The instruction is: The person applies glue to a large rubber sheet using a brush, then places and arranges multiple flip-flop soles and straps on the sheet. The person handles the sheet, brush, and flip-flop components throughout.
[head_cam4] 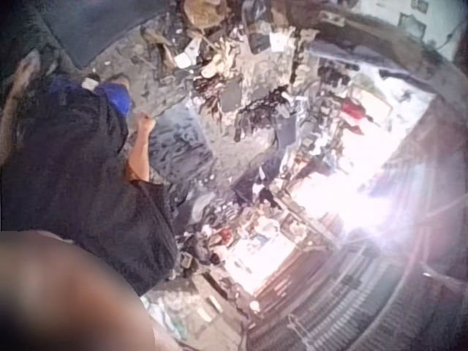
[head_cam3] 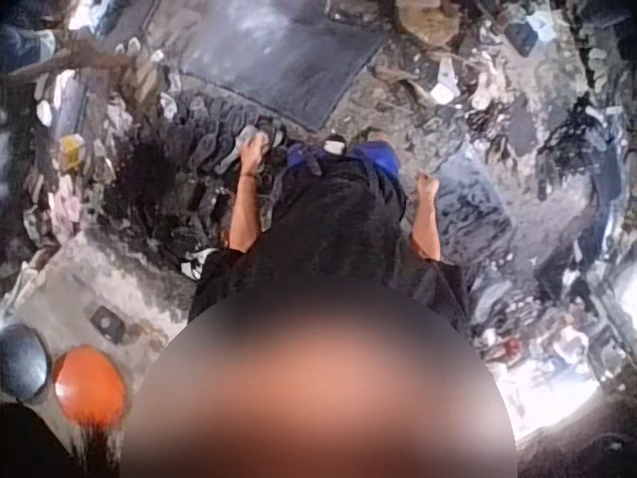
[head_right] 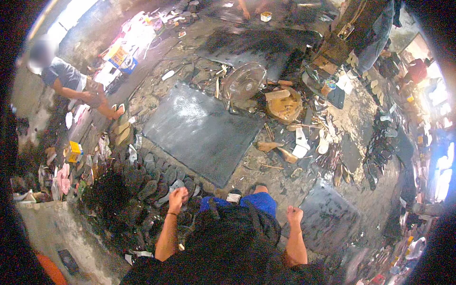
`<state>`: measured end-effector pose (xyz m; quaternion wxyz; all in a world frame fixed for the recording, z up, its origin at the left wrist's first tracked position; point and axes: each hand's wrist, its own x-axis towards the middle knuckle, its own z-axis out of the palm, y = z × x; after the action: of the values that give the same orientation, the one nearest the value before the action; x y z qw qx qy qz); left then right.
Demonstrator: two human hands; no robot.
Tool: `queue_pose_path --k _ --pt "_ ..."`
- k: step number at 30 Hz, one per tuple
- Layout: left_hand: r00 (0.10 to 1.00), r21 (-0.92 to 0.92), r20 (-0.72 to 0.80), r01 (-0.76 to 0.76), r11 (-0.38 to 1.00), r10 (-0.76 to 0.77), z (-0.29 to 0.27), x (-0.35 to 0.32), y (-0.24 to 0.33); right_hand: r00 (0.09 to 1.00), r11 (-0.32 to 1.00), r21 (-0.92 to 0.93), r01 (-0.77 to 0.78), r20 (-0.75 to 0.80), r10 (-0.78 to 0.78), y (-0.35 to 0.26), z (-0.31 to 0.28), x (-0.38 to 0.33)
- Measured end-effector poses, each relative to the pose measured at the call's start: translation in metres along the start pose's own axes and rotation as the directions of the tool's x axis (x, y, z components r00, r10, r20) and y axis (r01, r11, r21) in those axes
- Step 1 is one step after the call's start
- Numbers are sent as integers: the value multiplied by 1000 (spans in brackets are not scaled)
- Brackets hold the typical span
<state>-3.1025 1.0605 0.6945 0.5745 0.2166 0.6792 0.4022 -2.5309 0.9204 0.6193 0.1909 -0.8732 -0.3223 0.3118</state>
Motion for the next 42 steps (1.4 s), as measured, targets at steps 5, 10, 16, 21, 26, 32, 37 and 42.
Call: queue_pose_path --k 5,10,16,21,26,32,37,42 --pt "878 -286 -229 351 892 -419 -9 -35 -101 987 987 -159 38 158 -13 -7 -15 103" --pt "811 -154 -184 534 831 -555 61 -73 -131 913 885 -225 407 91 -397 -80 -29 224" --pt "951 128 -217 250 960 -218 131 -28 -66 959 983 -22 181 228 -171 -223 -28 290" --pt "927 -175 -301 180 968 -226 139 -2 -37 849 826 -259 501 331 -412 -272 31 281" --pt "826 -276 -432 261 925 -362 155 -42 -82 727 614 -416 671 532 -434 -254 87 273" --pt "751 -132 -501 424 896 -430 189 -80 -177 516 741 -210 638 830 -209 -210 158 318" --pt "789 69 -505 442 894 -351 160 -50 -222 559 717 -283 637 810 -178 -190 217 342" --pt "885 113 -402 304 946 -236 102 24 -254 532 662 -156 733 739 -414 -189 264 333"
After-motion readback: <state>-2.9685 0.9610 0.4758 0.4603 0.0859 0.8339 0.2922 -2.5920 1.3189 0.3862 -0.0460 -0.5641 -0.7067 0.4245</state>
